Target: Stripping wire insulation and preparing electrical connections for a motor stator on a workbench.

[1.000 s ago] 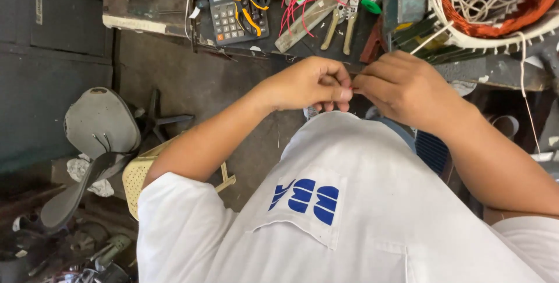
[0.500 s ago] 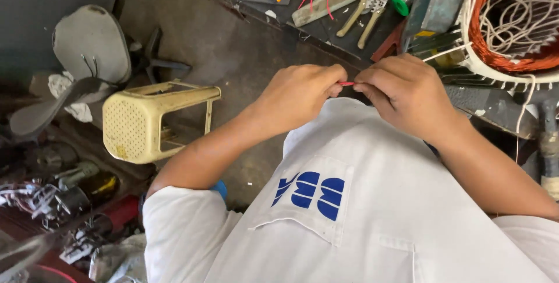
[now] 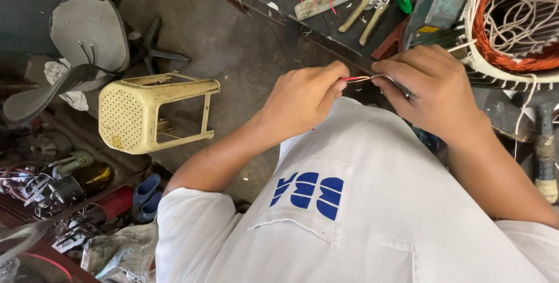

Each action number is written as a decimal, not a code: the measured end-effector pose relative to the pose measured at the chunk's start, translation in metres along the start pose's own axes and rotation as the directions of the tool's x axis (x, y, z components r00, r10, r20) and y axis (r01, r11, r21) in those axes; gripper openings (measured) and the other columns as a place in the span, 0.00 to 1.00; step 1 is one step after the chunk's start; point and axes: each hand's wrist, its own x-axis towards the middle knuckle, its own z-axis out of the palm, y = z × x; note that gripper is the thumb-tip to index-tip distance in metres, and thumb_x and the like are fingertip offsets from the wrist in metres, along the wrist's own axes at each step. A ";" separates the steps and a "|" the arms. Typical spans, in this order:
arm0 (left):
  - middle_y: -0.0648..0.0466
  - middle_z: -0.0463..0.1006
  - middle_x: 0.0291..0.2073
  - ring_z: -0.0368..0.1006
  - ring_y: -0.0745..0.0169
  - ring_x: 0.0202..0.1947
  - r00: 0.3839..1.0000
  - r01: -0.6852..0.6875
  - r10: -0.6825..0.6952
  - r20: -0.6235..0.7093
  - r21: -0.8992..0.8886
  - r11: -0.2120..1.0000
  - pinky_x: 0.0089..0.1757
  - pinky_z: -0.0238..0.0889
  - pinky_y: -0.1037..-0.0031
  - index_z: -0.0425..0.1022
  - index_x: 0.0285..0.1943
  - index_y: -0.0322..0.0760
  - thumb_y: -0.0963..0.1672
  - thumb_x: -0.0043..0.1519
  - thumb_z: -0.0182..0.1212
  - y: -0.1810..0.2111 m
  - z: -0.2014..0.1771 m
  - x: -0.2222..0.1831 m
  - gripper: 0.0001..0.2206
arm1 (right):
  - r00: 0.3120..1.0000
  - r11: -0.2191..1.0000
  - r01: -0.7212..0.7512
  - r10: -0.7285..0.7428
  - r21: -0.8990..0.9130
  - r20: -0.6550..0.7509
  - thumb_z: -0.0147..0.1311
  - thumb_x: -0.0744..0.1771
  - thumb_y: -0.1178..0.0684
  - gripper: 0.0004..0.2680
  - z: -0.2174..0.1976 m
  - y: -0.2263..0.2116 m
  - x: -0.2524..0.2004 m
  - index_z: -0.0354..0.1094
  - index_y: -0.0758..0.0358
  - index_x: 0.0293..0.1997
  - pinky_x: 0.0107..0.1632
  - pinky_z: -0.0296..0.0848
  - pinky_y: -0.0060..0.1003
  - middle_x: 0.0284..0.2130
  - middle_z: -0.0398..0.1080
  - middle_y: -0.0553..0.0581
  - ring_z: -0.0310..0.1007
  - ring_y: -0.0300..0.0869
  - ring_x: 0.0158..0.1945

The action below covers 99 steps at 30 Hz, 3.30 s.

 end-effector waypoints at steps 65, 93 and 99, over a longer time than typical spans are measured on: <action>0.63 0.58 0.29 0.58 0.66 0.31 0.735 -0.268 0.677 -0.040 0.900 0.344 0.28 0.49 0.78 0.63 0.30 0.51 0.41 0.64 0.51 0.030 -0.023 -0.017 0.10 | 0.992 1.000 -0.025 0.024 -0.002 -0.120 0.61 0.69 0.65 0.05 0.025 -0.005 0.000 0.73 0.62 0.35 0.48 0.52 0.45 0.29 0.71 0.51 0.62 0.47 0.33; 0.46 0.73 0.52 0.74 0.52 0.49 0.951 -0.260 0.233 -0.202 -0.123 0.958 0.49 0.69 0.67 0.75 0.48 0.35 0.32 0.55 0.42 -0.076 -0.005 -0.016 0.18 | 0.979 0.951 -0.095 0.143 0.294 -0.145 0.61 0.69 0.70 0.04 0.011 0.003 0.011 0.76 0.71 0.37 0.45 0.64 0.44 0.31 0.74 0.60 0.66 0.48 0.33; 0.60 0.79 0.26 0.77 0.52 0.28 0.964 0.250 -0.263 -0.041 0.482 0.840 0.22 0.62 0.59 0.75 0.33 0.58 0.54 0.60 0.48 0.016 -0.004 -0.019 0.11 | 0.983 0.949 -0.099 0.139 0.301 -0.116 0.60 0.72 0.62 0.05 0.008 0.001 0.019 0.75 0.69 0.38 0.44 0.60 0.43 0.30 0.73 0.59 0.66 0.50 0.34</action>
